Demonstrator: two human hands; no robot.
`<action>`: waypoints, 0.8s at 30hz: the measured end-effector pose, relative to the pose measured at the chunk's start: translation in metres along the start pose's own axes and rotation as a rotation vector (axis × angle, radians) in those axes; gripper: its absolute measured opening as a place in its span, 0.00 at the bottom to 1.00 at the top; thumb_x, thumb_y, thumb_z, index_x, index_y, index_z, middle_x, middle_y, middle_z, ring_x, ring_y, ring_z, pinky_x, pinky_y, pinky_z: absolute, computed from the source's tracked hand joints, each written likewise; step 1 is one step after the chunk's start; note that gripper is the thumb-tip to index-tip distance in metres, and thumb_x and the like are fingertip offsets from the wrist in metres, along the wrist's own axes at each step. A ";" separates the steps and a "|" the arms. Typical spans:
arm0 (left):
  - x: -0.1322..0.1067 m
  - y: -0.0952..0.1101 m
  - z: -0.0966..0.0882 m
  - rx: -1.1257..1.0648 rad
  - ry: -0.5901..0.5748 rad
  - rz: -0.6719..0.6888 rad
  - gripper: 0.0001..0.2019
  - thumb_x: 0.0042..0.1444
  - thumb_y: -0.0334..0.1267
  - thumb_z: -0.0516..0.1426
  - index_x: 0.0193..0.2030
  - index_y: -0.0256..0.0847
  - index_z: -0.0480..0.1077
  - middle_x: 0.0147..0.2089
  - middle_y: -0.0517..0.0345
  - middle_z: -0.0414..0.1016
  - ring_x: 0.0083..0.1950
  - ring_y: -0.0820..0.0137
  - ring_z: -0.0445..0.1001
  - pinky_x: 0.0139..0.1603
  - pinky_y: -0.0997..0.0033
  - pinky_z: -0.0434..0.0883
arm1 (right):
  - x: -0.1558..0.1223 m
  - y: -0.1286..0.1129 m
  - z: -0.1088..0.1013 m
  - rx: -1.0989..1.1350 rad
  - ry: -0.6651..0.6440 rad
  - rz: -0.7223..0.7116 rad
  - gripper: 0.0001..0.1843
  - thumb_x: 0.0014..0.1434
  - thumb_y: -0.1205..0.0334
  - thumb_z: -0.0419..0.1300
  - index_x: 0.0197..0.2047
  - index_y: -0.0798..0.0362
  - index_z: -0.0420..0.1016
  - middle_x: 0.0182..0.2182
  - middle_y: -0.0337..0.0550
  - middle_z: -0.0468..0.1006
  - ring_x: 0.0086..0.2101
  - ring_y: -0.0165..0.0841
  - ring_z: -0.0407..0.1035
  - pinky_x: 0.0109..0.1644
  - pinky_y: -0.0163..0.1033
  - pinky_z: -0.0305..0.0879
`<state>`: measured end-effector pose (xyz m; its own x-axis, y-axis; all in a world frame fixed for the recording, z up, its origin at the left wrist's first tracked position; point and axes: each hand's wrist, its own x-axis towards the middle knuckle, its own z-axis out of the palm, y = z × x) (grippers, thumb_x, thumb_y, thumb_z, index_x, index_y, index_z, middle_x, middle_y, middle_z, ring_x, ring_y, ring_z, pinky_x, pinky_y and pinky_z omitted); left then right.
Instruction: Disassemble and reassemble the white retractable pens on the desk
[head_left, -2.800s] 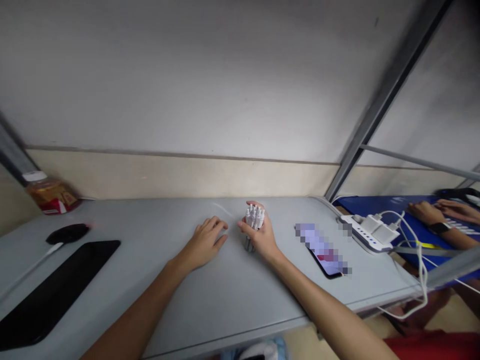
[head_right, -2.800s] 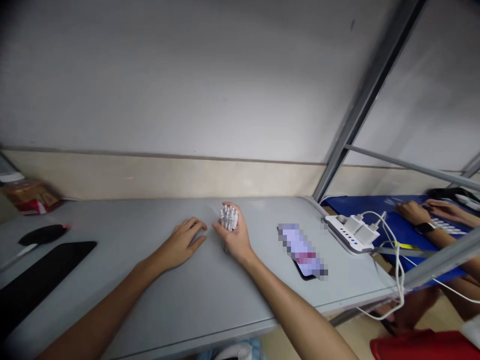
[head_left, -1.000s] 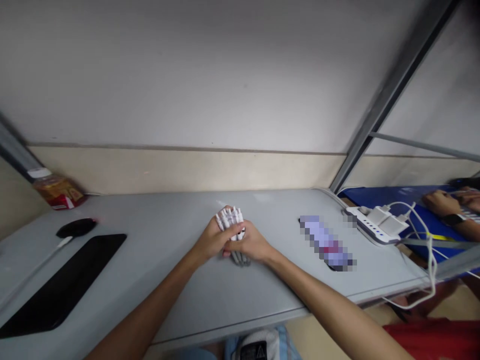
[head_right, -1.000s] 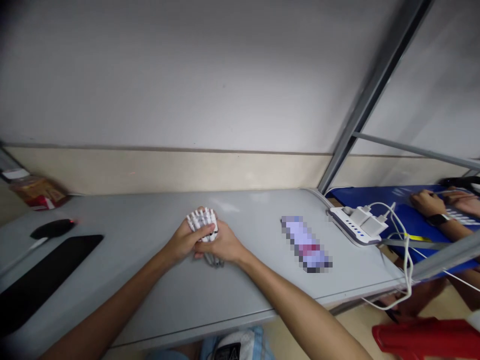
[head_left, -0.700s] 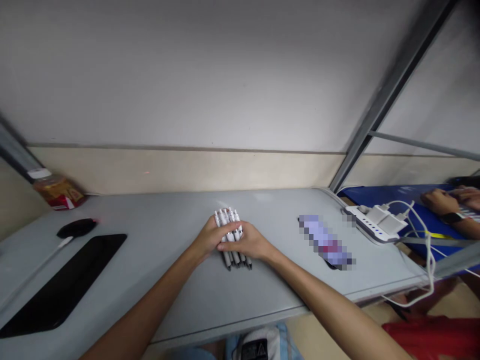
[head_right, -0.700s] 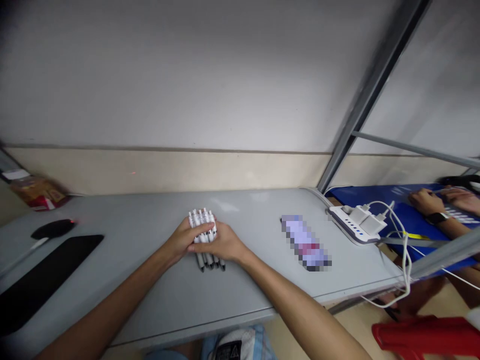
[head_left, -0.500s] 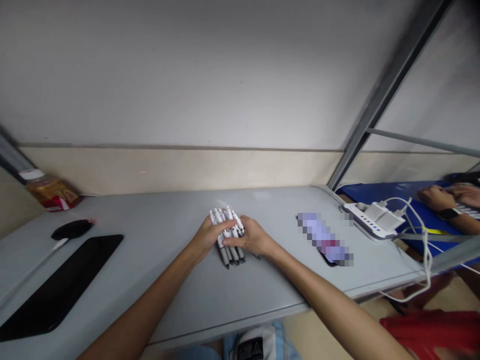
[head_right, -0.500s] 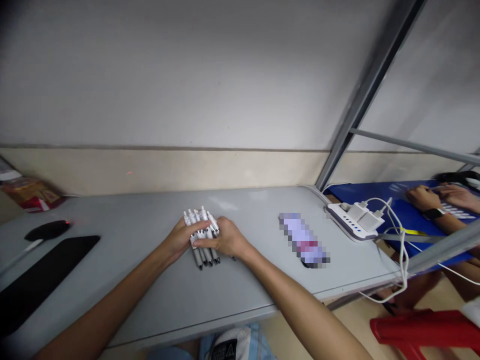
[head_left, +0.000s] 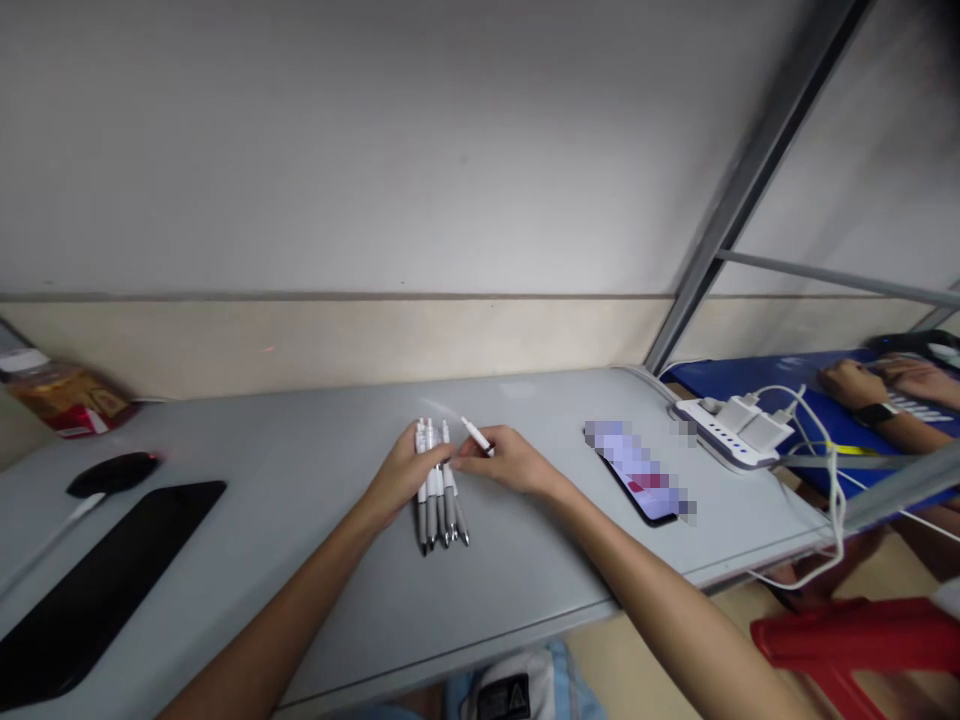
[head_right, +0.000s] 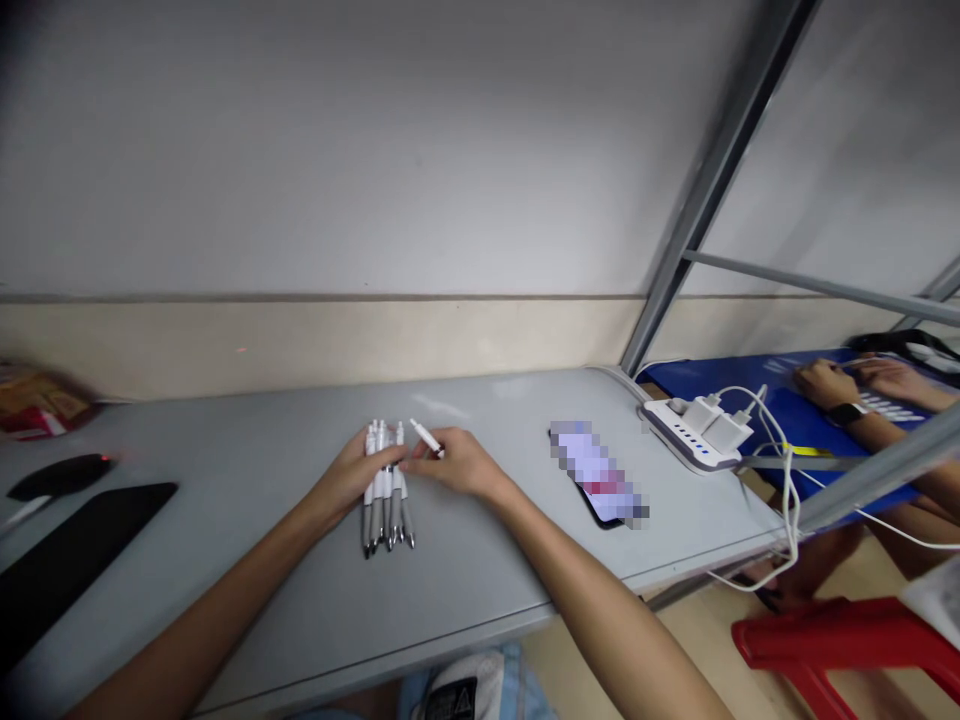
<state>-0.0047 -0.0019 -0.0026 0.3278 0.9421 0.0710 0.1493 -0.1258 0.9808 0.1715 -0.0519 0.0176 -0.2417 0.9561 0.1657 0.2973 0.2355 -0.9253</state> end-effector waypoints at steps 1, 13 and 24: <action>-0.001 0.001 0.001 0.070 0.016 0.035 0.14 0.46 0.45 0.61 0.36 0.39 0.67 0.31 0.62 0.72 0.32 0.71 0.71 0.31 0.74 0.65 | -0.001 0.000 -0.001 0.012 -0.036 -0.006 0.14 0.50 0.52 0.63 0.30 0.56 0.75 0.23 0.35 0.70 0.24 0.26 0.59 0.28 0.31 0.56; -0.007 0.002 0.005 0.582 -0.079 0.211 0.10 0.51 0.46 0.58 0.31 0.41 0.69 0.30 0.57 0.71 0.39 0.62 0.69 0.38 0.66 0.65 | -0.001 0.005 -0.003 -0.155 -0.160 0.208 0.10 0.43 0.57 0.67 0.26 0.56 0.77 0.19 0.35 0.71 0.23 0.27 0.62 0.25 0.30 0.54; -0.008 -0.007 0.002 0.897 -0.068 0.391 0.13 0.58 0.48 0.53 0.46 0.44 0.67 0.44 0.54 0.70 0.48 0.60 0.64 0.47 0.60 0.61 | -0.003 0.004 -0.004 -0.274 -0.141 0.234 0.12 0.44 0.55 0.65 0.25 0.55 0.74 0.19 0.33 0.68 0.23 0.25 0.60 0.24 0.30 0.52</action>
<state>-0.0065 -0.0094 -0.0101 0.5538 0.7675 0.3229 0.6630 -0.6411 0.3865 0.1776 -0.0534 0.0152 -0.2570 0.9607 -0.1048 0.5906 0.0703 -0.8039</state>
